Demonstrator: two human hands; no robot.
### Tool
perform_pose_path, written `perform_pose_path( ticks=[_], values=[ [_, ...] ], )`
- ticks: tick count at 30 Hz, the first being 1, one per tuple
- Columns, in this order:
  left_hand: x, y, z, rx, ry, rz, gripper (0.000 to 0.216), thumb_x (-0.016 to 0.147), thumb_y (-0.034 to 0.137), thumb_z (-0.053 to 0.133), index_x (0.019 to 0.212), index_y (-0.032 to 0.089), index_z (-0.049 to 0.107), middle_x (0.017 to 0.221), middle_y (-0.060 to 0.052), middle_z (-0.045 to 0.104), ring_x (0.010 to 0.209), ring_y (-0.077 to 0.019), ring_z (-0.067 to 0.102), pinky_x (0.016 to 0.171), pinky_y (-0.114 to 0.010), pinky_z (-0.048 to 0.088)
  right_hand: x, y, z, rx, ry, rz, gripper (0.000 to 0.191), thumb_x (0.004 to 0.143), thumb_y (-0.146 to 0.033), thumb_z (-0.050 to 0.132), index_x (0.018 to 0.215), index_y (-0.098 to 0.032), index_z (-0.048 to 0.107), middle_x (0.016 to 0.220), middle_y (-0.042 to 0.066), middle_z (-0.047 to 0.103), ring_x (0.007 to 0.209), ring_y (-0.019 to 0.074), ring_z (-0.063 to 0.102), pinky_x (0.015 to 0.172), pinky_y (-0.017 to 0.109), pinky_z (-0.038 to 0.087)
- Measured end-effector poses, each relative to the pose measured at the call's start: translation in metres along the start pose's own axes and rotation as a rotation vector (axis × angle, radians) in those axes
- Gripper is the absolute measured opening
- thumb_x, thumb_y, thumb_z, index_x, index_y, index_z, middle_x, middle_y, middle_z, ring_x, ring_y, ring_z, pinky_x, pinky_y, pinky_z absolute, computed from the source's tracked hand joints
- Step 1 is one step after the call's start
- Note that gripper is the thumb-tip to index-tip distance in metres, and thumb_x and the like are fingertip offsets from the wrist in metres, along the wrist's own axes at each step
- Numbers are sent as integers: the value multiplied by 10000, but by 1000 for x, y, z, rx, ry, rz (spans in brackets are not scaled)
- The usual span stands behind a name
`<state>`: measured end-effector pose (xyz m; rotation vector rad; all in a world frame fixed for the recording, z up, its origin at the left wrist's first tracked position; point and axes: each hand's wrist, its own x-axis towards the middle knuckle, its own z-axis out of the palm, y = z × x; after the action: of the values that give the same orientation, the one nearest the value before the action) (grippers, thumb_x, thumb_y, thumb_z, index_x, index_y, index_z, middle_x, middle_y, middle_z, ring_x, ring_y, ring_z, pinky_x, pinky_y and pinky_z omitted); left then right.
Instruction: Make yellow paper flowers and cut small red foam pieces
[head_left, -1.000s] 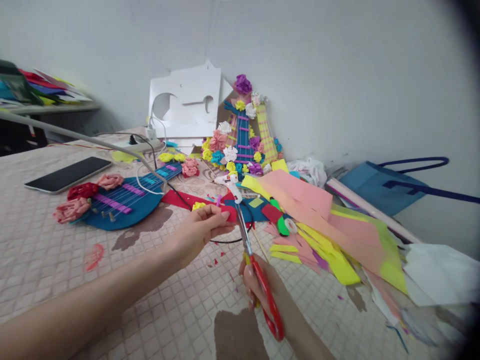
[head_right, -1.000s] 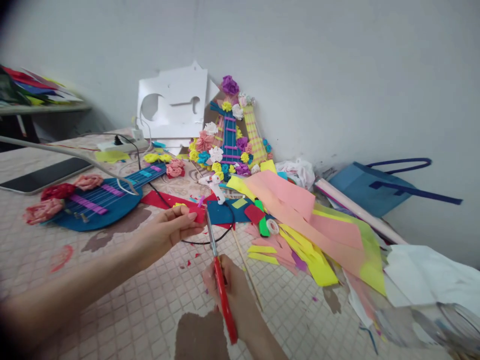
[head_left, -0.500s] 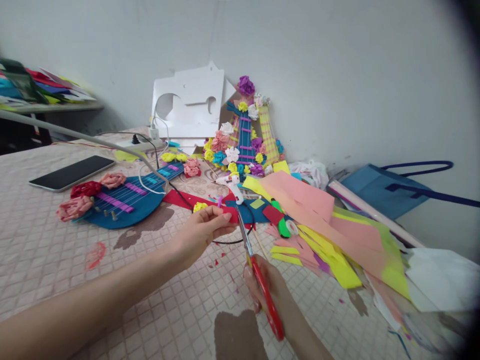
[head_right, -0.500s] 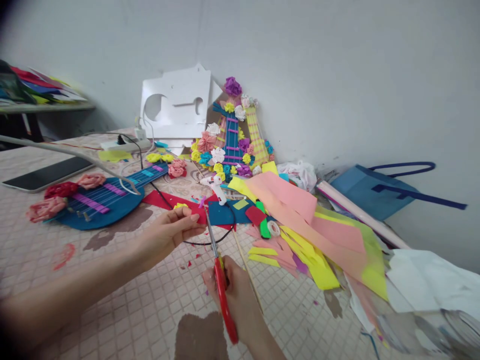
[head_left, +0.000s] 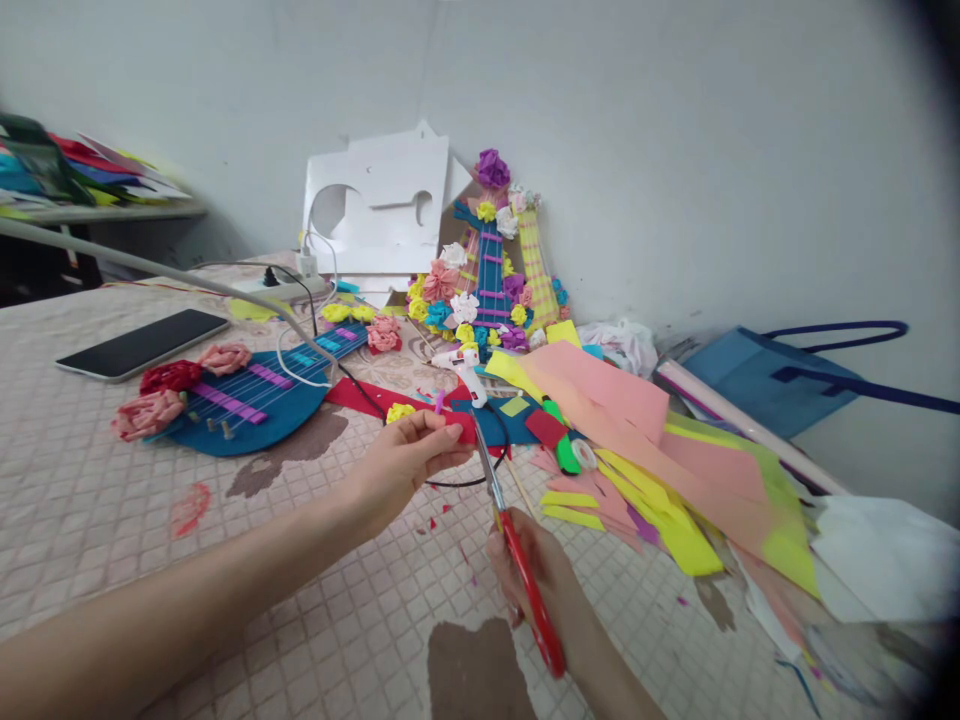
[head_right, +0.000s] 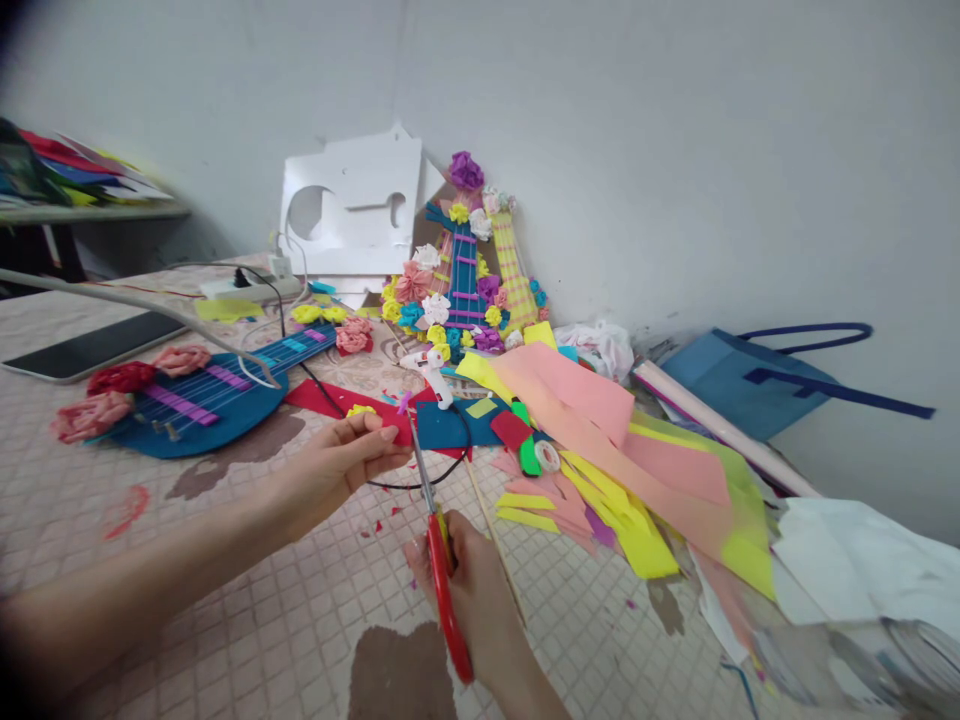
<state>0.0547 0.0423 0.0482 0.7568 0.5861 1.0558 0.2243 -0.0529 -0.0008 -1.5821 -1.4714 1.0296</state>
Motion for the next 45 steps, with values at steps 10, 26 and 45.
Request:
perform_pose_path(
  ticks=[10,26,45],
  values=[
    [9,13,-7,49,10,31,253,685,224,754,698,159,510,736,8,676,732,-126,678,768,-250,526,2,-7,0,111,-12,107,425,768,-620,519,683,-222,394,462,-107,319,311,57,323,299,180,317],
    [39,31,-55,1570,-114,258,158,773,253,507,705,155,610,634,-4,627,571,-120,551,534,-209,376,6,-15,-6,119,30,140,536,722,-732,467,691,-200,411,491,-106,338,316,28,340,287,150,362],
    [29,31,-50,1776,-220,263,122,721,143,522,710,183,637,735,-27,665,646,-156,576,551,-228,339,6,-15,-9,121,37,123,559,710,-761,446,707,-202,423,446,-103,360,298,50,366,281,167,367]
  ],
)
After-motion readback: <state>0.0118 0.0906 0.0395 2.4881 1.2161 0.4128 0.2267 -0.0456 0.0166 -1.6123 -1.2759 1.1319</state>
